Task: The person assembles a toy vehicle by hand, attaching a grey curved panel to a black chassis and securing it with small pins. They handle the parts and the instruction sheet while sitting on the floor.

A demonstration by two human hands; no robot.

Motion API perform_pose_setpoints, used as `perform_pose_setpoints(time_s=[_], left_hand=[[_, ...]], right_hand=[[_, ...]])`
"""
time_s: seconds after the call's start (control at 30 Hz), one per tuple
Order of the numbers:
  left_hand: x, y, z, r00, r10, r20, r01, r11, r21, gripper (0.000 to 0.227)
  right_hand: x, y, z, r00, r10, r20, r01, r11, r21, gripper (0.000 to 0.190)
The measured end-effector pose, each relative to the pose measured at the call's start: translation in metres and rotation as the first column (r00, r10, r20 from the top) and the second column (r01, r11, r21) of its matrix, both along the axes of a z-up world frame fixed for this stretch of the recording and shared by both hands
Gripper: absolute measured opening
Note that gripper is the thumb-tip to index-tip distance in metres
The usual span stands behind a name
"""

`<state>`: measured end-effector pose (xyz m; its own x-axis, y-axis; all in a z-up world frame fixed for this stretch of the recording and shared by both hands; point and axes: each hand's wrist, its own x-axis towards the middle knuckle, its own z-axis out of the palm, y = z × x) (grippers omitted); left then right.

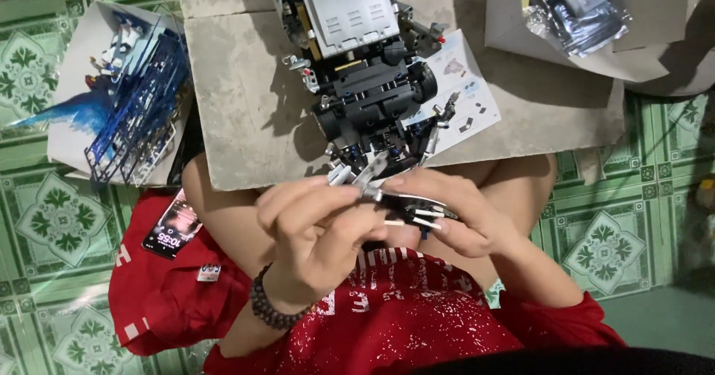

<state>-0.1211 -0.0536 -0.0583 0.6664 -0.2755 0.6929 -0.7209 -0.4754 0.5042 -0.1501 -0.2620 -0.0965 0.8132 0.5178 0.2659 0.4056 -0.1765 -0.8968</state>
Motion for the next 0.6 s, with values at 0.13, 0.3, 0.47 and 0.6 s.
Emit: perform_pose_setpoints(time_s=[0.13, 0.3, 0.47, 0.6], left_hand=[[-0.002, 0.004, 0.010, 0.989, -0.013, -0.150, 0.036, 0.988, 0.152, 0.010], [0.000, 0.001, 0.019, 0.940, -0.080, -0.331, 0.119, 0.988, 0.099, 0.008], [-0.003, 0.000, 0.014, 0.926, -0.095, -0.367, 0.149, 0.981, 0.124, 0.012], [-0.004, -0.002, 0.016, 0.913, -0.115, -0.391, 0.179, 0.975, 0.129, 0.011]], right_hand=[[-0.018, 0.007, -0.005, 0.846, 0.093, -0.524, 0.125, 0.923, 0.365, 0.047], [-0.033, 0.016, -0.013, 0.774, 0.066, -0.630, 0.248, 0.883, 0.398, 0.041], [-0.047, 0.018, -0.020, 0.754, -0.049, -0.655, 0.325, 0.894, 0.308, 0.041], [-0.049, 0.020, -0.022, 0.816, -0.073, -0.573, 0.328, 0.875, 0.356, 0.042]])
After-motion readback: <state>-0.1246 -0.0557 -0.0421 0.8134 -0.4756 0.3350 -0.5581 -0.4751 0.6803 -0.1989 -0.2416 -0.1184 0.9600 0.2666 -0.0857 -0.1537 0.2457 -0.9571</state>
